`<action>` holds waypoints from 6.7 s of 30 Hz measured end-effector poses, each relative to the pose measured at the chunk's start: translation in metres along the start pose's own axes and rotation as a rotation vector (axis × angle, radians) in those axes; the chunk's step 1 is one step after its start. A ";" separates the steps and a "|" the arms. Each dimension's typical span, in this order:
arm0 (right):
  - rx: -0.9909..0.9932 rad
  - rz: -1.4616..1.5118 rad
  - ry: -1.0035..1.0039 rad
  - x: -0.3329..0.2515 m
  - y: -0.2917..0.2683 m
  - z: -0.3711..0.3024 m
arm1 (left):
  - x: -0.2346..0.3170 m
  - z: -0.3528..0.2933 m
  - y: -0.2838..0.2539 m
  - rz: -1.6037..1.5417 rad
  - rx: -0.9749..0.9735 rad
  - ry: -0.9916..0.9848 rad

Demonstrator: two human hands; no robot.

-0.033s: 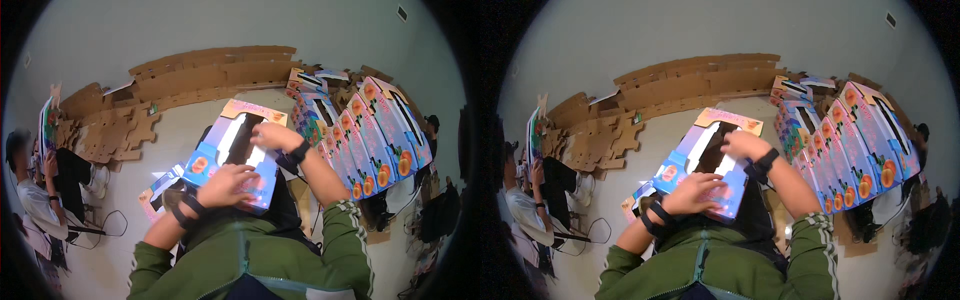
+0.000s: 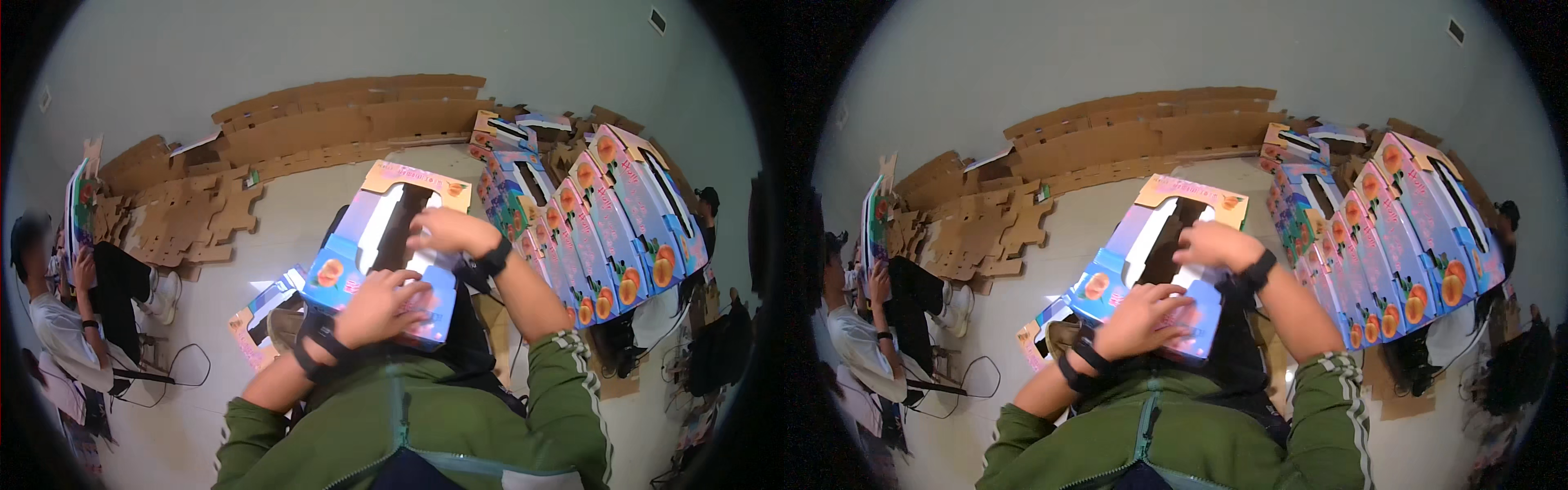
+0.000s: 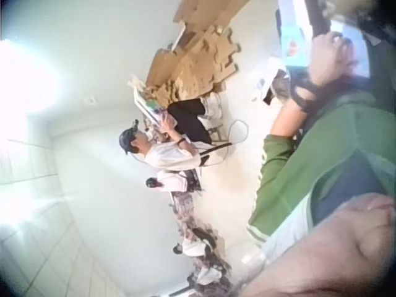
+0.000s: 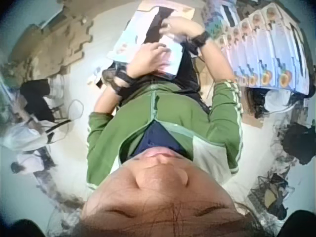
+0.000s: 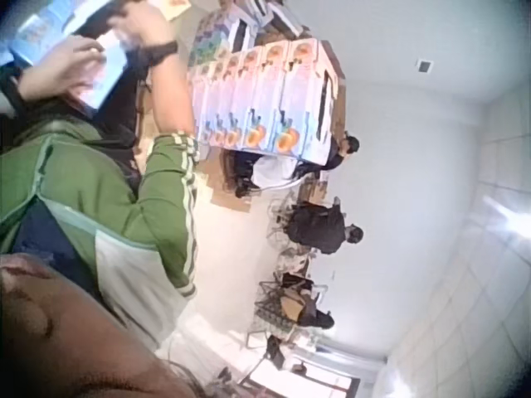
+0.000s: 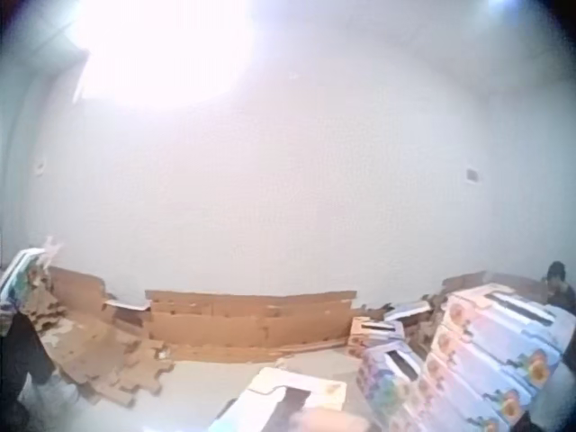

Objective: Assemble cardboard fruit boxes by folding and pressing the pre-cut flaps into place.

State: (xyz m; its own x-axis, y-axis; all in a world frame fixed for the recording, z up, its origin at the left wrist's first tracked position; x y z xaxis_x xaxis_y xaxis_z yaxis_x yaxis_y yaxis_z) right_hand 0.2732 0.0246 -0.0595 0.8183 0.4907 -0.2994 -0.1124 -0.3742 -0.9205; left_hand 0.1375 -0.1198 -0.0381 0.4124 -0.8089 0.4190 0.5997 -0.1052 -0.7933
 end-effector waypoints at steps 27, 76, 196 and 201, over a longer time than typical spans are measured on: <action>0.298 0.545 -0.682 -0.055 0.034 -0.089 | -0.045 -0.052 -0.042 -0.168 -0.130 -0.042; 0.323 0.165 -0.150 -0.038 0.036 -0.116 | -0.065 -0.042 -0.048 0.109 -0.217 -0.127; 0.096 1.833 0.655 0.381 0.242 -0.193 | -0.123 0.051 0.006 0.382 0.067 -0.641; 0.137 2.017 1.162 0.384 0.393 -0.339 | -0.123 0.055 0.012 0.371 0.030 -0.678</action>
State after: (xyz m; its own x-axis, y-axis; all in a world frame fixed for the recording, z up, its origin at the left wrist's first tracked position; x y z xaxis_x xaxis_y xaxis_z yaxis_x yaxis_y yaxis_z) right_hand 0.7342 -0.2014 -0.4510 -0.4806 -0.8047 -0.3485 -0.8762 0.4246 0.2279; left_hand 0.1316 0.0103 -0.0751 0.9139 -0.2563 0.3148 0.3546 0.1268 -0.9264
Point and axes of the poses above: each hand's wrist, its own z-axis towards the middle knuckle, its own y-axis out of the palm, x = y × z, the point moved 6 cm from there along z, towards the middle knuckle, and after that the axes turned 5 degrees about y, right-handed, at the moved point
